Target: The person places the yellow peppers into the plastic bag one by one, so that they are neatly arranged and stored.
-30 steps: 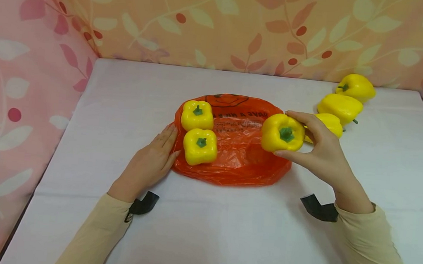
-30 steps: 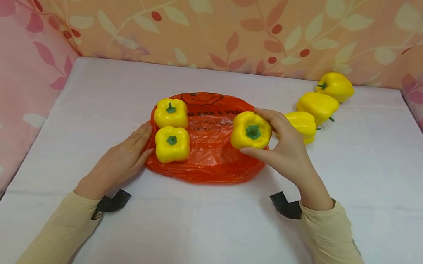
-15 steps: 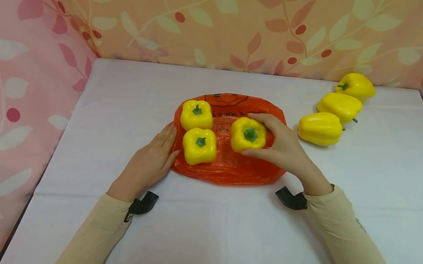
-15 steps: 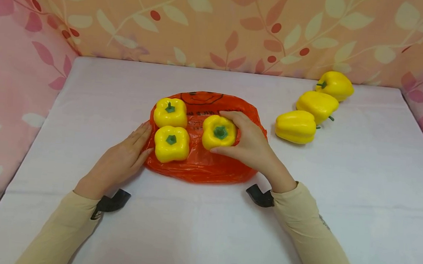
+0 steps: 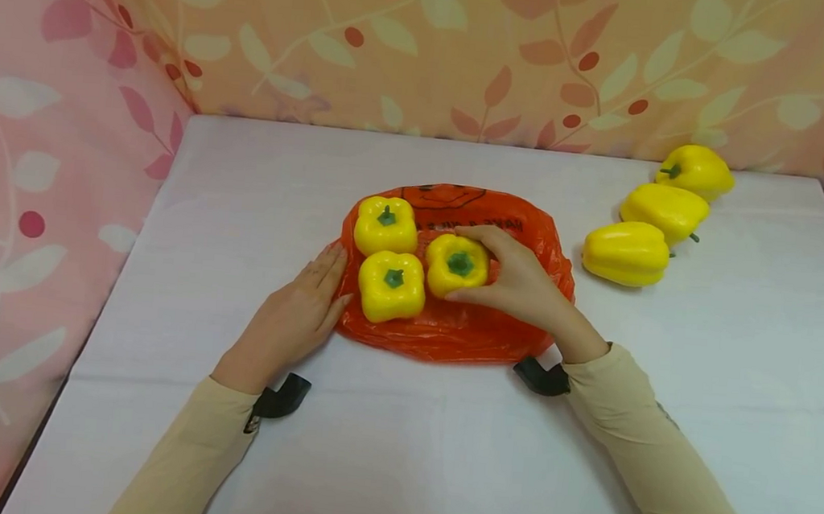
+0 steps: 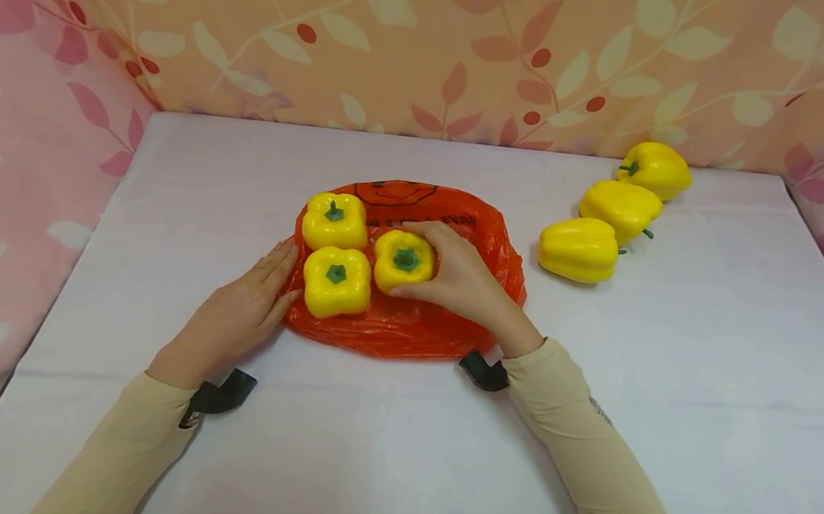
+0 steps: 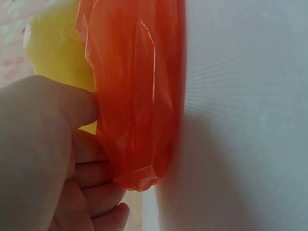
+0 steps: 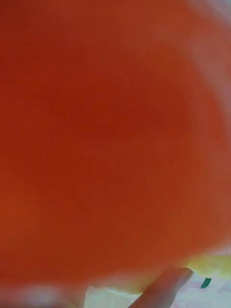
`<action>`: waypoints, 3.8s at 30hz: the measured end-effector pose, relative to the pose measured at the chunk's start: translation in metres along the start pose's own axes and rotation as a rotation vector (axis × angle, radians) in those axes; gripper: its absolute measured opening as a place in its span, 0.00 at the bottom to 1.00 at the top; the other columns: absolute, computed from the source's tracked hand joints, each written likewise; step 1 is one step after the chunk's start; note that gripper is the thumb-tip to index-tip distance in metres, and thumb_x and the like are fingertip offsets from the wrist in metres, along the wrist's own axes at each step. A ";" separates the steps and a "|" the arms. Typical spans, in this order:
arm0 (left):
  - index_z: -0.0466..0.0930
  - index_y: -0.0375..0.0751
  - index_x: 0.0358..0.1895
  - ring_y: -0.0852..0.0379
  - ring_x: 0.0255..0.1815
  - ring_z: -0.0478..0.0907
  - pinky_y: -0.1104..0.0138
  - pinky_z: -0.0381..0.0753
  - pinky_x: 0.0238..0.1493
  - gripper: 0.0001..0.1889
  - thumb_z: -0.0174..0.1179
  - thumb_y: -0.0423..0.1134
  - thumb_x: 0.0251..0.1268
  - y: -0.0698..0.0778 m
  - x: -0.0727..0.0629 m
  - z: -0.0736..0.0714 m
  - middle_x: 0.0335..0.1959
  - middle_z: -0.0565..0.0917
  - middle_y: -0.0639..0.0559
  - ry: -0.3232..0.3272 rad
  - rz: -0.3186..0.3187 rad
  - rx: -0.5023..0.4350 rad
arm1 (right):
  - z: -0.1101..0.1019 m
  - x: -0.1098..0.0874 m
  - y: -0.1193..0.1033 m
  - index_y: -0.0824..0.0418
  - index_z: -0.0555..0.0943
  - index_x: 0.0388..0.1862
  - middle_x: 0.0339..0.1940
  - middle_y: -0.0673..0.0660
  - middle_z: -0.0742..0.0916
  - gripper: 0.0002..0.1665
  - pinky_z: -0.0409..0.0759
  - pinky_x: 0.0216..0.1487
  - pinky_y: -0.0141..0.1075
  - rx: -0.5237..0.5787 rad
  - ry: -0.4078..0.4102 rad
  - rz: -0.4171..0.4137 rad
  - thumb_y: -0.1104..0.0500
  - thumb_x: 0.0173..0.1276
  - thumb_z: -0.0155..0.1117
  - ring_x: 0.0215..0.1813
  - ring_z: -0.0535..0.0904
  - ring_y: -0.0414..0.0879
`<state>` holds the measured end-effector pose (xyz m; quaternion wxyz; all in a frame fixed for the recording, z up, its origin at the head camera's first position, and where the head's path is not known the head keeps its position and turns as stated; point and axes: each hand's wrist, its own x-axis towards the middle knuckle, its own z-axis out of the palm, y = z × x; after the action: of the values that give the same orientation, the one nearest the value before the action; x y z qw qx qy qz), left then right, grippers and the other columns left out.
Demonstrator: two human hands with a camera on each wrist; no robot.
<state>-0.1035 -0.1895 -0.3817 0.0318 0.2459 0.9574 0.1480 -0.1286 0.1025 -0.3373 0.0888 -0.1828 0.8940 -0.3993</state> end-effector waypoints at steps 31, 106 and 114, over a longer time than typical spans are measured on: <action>0.51 0.29 0.72 0.44 0.72 0.54 0.52 0.61 0.67 0.34 0.49 0.46 0.72 0.001 -0.001 -0.001 0.73 0.55 0.38 0.000 -0.008 -0.003 | 0.010 -0.001 0.006 0.57 0.64 0.69 0.68 0.52 0.70 0.49 0.63 0.66 0.51 0.025 -0.053 -0.026 0.51 0.51 0.77 0.66 0.65 0.49; 0.51 0.28 0.72 0.43 0.72 0.54 0.53 0.58 0.68 0.34 0.49 0.45 0.72 0.002 -0.001 0.000 0.73 0.55 0.37 -0.002 -0.003 -0.009 | -0.079 -0.087 0.048 0.65 0.73 0.63 0.58 0.54 0.78 0.31 0.72 0.54 0.21 0.158 0.574 0.128 0.73 0.58 0.66 0.58 0.73 0.39; 0.50 0.29 0.72 0.44 0.73 0.53 0.53 0.59 0.68 0.34 0.49 0.46 0.72 0.001 -0.001 0.000 0.73 0.55 0.38 -0.005 -0.008 -0.007 | -0.089 -0.095 0.053 0.64 0.74 0.62 0.55 0.51 0.79 0.30 0.72 0.52 0.19 0.178 0.639 0.175 0.72 0.60 0.64 0.56 0.73 0.39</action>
<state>-0.1017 -0.1891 -0.3817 0.0358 0.2424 0.9578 0.1505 -0.0821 0.2330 -0.3166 -0.1462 0.0371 0.8505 -0.5039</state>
